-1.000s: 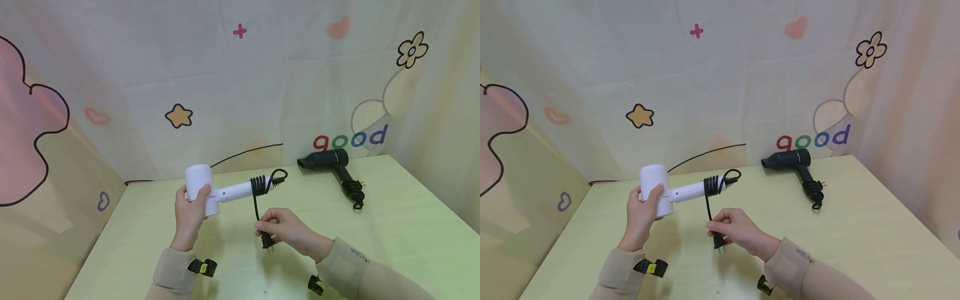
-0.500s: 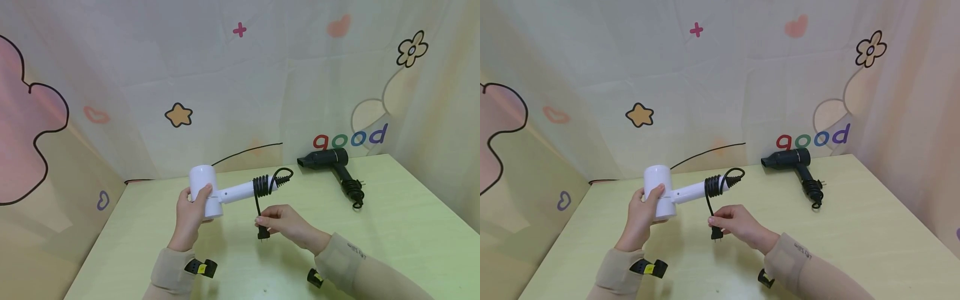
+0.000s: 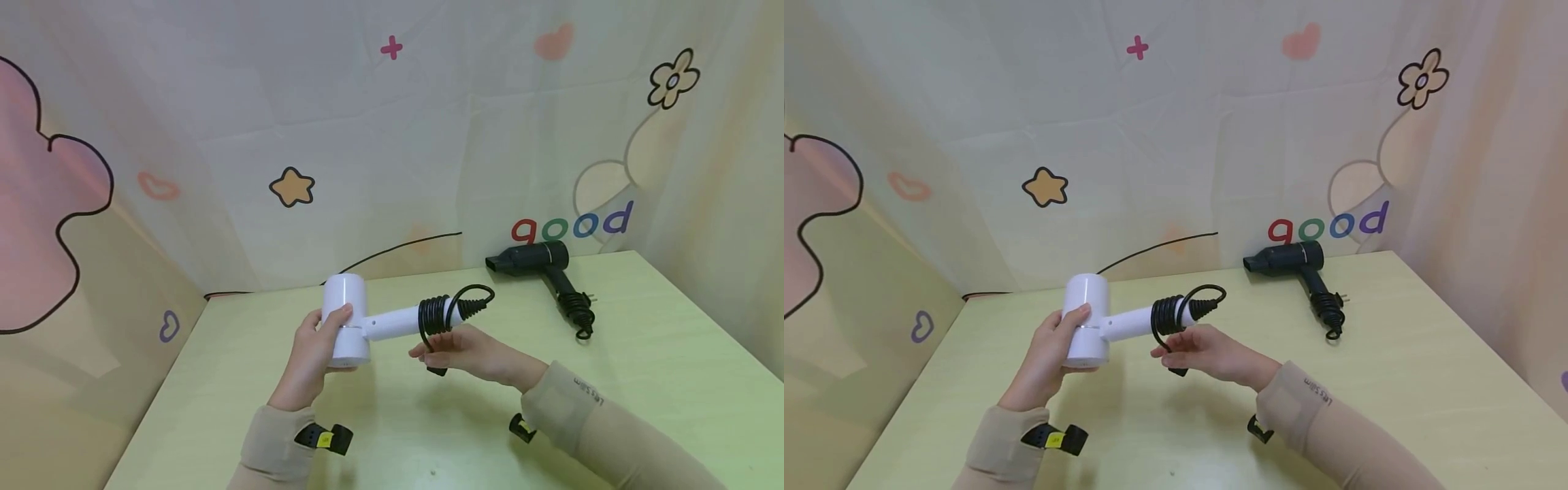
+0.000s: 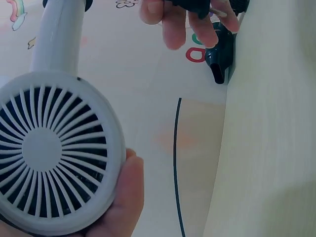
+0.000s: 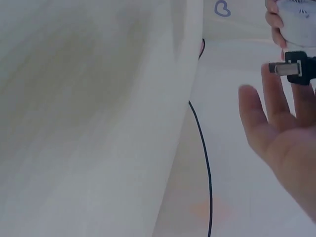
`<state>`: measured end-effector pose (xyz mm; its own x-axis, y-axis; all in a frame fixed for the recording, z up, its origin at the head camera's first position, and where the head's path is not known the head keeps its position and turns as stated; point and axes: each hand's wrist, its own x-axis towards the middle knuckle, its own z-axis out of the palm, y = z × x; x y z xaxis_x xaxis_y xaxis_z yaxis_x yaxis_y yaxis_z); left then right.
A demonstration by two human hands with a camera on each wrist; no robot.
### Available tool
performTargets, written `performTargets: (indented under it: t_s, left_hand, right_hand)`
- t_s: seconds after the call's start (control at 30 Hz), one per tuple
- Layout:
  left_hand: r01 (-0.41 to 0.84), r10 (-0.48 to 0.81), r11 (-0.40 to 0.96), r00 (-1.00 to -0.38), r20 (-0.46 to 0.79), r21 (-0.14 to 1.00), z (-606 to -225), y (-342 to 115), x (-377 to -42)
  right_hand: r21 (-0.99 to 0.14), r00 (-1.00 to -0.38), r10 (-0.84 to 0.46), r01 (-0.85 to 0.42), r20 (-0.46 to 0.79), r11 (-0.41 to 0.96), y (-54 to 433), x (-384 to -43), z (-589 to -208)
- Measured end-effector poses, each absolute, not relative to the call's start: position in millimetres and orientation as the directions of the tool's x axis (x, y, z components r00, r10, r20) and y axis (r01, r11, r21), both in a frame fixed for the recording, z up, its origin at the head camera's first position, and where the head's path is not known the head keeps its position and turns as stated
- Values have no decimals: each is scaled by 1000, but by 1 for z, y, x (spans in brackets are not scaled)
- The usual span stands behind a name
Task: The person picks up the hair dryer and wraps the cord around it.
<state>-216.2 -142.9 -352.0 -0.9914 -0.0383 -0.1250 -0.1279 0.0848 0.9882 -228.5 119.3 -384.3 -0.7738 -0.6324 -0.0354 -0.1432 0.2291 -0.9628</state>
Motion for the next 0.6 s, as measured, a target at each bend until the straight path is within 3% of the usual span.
performTargets:
  t_s: [0.23,0.4,0.6]
  left_hand:
    - [-130,105,64,-985,-137,989,-352,-144,-213]
    - [-118,180,72,-975,-129,990,-353,-144,-212]
    - [-108,241,112,-961,-132,988,-352,-144,-211]
  right_hand:
    - [-947,-725,-682,-148,-93,286,129,-228,-370]
    - [-962,-649,-760,-196,-19,191,133,-235,-364]
    - [-935,-556,-831,-285,-18,211,138,-242,-360]
